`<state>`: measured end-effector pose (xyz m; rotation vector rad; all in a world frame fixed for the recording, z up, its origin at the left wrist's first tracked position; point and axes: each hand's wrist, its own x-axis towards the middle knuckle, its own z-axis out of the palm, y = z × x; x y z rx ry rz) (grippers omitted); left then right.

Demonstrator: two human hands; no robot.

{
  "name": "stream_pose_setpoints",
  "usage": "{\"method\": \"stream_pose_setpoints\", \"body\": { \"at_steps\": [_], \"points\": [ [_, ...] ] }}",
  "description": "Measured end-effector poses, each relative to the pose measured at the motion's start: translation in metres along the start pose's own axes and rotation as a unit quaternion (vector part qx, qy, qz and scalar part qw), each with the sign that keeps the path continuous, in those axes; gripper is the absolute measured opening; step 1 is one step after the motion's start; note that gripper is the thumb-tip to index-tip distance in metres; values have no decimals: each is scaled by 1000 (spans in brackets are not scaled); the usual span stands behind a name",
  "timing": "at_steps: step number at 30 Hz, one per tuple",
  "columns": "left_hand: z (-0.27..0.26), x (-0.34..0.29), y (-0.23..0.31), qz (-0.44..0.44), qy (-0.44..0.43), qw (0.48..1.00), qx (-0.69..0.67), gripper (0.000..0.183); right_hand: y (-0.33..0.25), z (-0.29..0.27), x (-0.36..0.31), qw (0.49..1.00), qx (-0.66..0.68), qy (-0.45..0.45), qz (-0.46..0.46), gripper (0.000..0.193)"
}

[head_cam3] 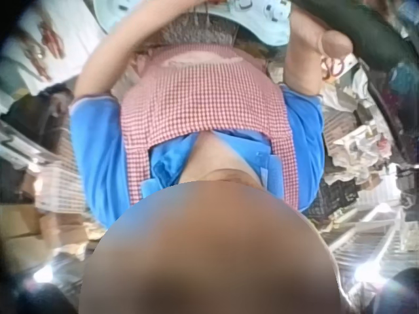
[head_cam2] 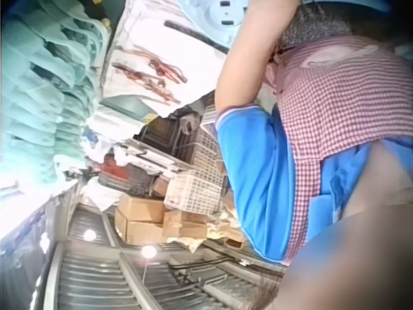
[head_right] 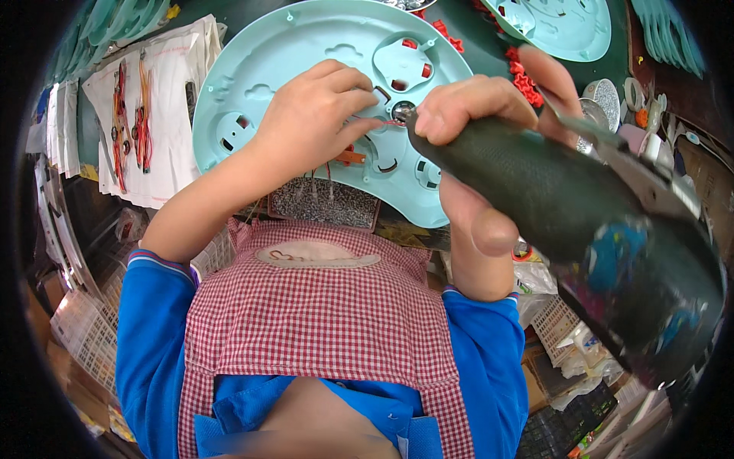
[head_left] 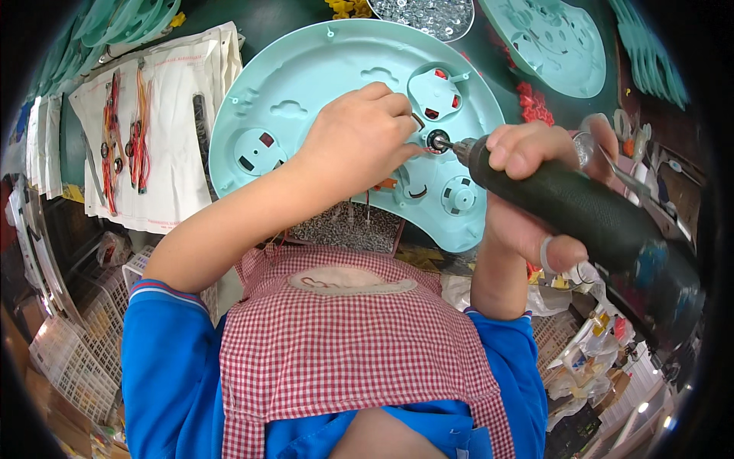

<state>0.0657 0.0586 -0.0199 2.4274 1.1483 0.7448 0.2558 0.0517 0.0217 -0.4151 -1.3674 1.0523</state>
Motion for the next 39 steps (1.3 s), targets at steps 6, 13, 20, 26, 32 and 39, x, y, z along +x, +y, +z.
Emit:
{"method": "stream_pose_setpoints", "body": {
  "at_steps": [6,13,20,26,32,39],
  "points": [
    [3,-5,-3,-22,-30,999,-28,9,13,10,1,998,13,61,20,114],
    [3,-8,-8,-20,-43,998,-32,10,21,3,2,996,18,28,79,109],
    [-61,-73,-3,-90,-81,991,55,76,-57,-64,-18,967,-77,213,-115,94],
    [-53,-91,-1,-127,-98,986,39,85,-36,-63,-59,797,-467,380,48,71],
    [-50,-97,-5,-103,-56,993,32,68,-67,-19,-57,767,-595,-63,-234,33],
    [-46,-83,-3,-87,-9,996,-27,67,17,53,-19,873,-405,-273,3,38]
  ]
}}
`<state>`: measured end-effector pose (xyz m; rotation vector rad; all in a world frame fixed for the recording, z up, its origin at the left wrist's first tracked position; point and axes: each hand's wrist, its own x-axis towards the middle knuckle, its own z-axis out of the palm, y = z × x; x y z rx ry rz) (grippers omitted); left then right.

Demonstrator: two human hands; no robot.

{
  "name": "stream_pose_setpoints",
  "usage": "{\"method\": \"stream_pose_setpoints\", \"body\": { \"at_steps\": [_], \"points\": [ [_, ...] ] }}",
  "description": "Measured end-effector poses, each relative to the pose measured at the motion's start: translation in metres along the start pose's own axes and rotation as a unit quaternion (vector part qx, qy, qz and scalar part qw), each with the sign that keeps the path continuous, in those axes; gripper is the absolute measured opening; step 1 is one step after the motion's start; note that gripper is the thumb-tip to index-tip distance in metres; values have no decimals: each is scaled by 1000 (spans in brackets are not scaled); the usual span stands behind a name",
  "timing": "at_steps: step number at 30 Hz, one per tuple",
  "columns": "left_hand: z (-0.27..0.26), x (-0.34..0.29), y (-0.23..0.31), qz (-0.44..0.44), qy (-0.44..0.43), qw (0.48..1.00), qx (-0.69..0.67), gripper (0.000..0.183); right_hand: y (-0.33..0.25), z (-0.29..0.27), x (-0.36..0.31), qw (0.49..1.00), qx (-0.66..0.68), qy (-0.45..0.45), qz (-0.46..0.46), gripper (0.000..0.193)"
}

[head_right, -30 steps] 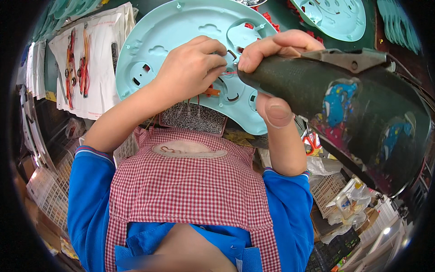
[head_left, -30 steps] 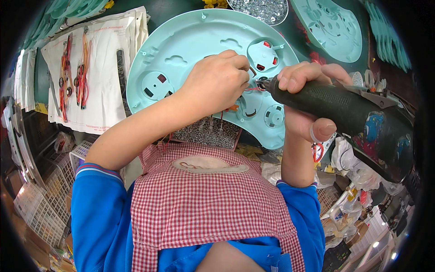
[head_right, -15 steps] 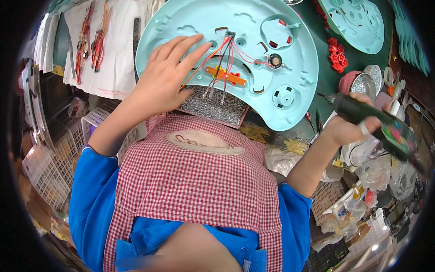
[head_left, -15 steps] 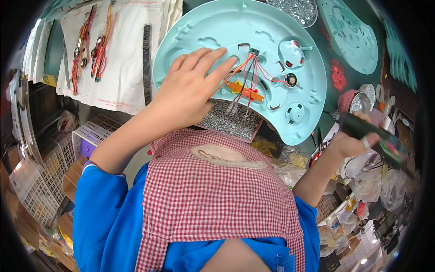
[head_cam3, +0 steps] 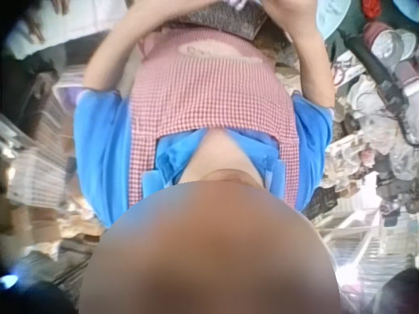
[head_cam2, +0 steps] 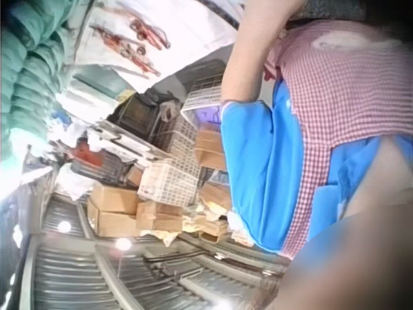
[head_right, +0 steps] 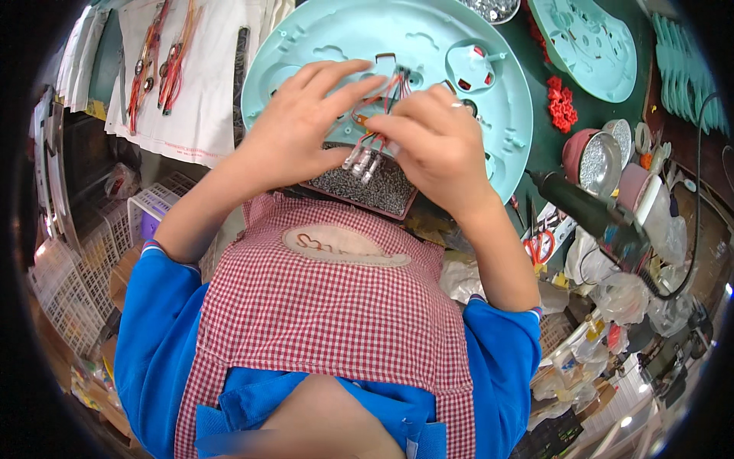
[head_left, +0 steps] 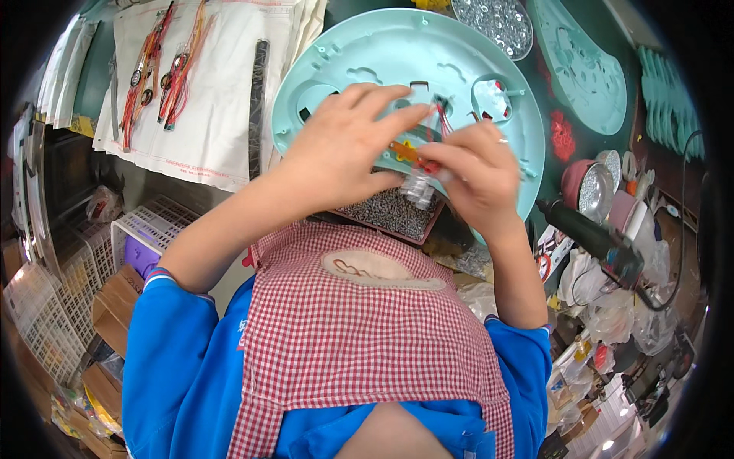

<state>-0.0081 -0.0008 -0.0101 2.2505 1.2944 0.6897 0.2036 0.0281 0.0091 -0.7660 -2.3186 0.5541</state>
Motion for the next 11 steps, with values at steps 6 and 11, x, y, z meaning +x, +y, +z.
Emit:
{"method": "stream_pose_setpoints", "body": {
  "at_steps": [6,11],
  "points": [
    [8,43,25,-117,72,869,-475,14,-17,-9,28,921,198,262,212,22],
    [12,45,11,-136,-115,780,-600,25,44,-13,14,962,-191,128,-151,31]
  ]
}}
